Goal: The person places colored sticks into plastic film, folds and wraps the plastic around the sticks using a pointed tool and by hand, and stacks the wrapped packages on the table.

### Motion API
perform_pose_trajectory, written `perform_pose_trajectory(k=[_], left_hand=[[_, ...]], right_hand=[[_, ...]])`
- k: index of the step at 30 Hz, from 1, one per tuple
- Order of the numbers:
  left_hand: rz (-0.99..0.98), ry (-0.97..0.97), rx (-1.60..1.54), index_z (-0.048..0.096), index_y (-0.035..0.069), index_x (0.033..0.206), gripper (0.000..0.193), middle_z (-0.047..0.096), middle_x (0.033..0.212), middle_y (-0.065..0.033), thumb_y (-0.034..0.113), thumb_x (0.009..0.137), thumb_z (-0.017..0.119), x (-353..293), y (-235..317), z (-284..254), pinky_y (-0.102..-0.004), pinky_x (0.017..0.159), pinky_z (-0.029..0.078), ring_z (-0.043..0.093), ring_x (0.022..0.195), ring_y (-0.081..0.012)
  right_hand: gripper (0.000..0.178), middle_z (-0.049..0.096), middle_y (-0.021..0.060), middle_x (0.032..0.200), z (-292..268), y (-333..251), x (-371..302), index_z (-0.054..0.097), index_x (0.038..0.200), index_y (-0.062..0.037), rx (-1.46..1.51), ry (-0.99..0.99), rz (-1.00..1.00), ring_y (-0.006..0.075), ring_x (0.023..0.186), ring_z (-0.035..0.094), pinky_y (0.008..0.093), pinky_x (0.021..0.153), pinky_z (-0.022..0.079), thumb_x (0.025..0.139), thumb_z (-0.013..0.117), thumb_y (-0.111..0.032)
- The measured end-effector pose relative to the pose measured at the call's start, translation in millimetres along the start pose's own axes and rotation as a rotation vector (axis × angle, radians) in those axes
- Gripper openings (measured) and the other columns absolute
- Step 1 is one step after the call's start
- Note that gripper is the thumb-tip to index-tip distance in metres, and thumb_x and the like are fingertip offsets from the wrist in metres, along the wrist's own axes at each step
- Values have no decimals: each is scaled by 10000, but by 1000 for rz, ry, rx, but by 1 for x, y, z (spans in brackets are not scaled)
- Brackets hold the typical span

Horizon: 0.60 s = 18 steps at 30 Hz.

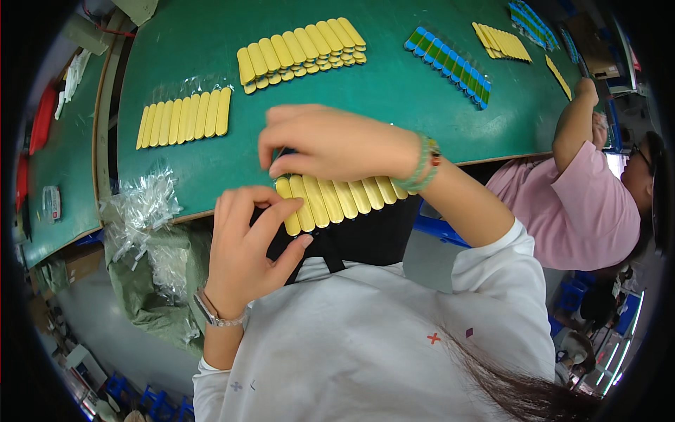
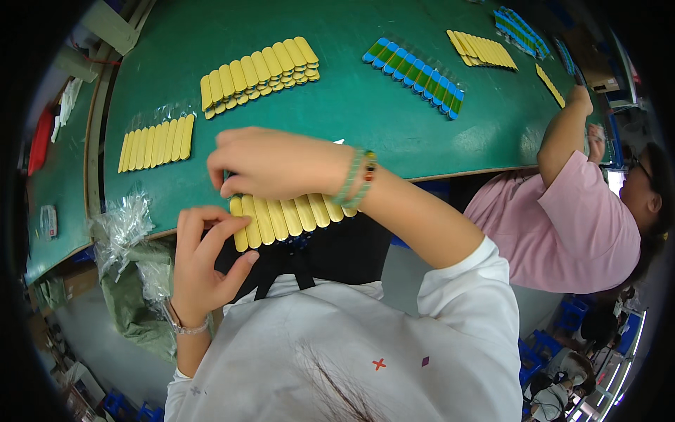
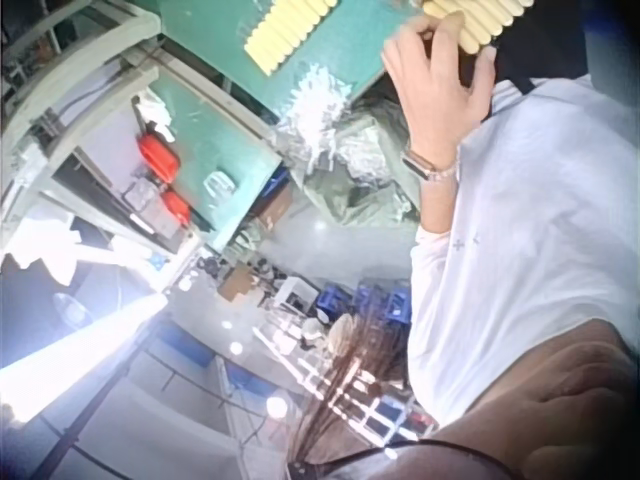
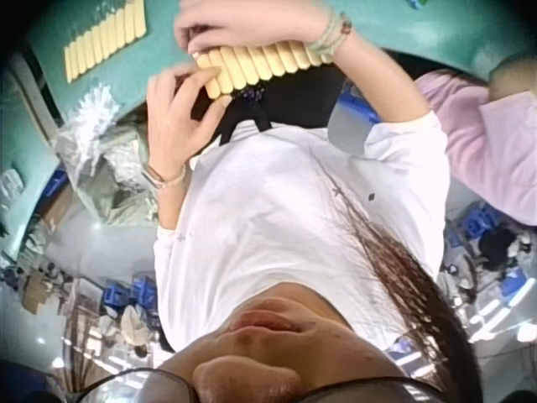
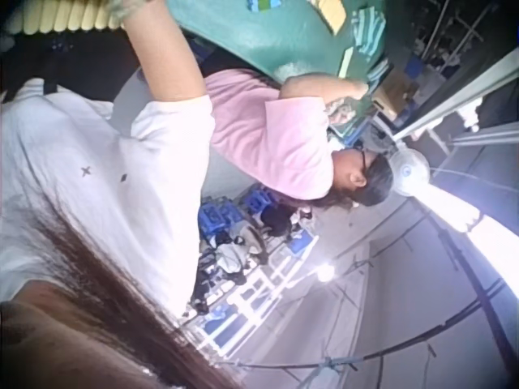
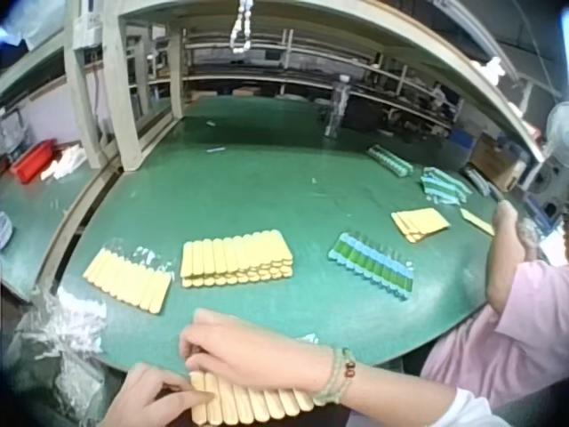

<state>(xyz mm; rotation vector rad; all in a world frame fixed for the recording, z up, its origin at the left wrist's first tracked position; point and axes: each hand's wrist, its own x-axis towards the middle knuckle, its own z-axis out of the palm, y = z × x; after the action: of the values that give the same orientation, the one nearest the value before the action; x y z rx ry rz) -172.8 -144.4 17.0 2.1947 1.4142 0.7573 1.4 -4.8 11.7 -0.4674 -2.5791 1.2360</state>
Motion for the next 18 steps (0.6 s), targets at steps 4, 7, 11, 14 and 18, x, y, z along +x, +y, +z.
perform_pose_trajectory(k=[4,7,11,14,18], left_hand=[[-55,-22,-143,665,30,1043,375,541,1064,-118,27,672,710,9,0,-2,-362,856,413,496,950,-278],[-120,-33,-394,664,52,1042,358,554,1065,-103,-36,696,628,19,0,-1,-325,863,416,494,984,-258],[-308,-53,-630,653,39,1017,376,551,1053,-69,-63,672,544,38,13,-7,-293,877,383,485,987,-190],[-381,-59,-773,646,30,999,363,547,1054,-49,-50,657,554,42,7,-8,-259,861,345,459,959,-153],[-383,-17,-776,637,46,1042,354,561,1093,-35,-20,696,597,41,11,-6,-253,859,320,446,959,-147]], right_hand=[[276,583,86,875,-24,-8,-67,623,905,-9,227,435,348,185,766,543,342,710,457,955,616,-280],[301,505,41,842,-21,-12,-117,607,941,-25,384,586,558,146,783,474,308,733,432,896,708,-305],[478,409,1,826,0,-22,-132,607,1021,-61,146,580,286,158,828,417,282,793,395,707,882,-294],[478,412,2,821,-4,-24,-128,613,1040,-50,110,464,372,163,825,419,278,782,396,714,875,-283],[378,448,-34,799,-25,-18,-119,666,1033,-30,368,382,419,103,780,391,243,770,362,712,831,-143]])
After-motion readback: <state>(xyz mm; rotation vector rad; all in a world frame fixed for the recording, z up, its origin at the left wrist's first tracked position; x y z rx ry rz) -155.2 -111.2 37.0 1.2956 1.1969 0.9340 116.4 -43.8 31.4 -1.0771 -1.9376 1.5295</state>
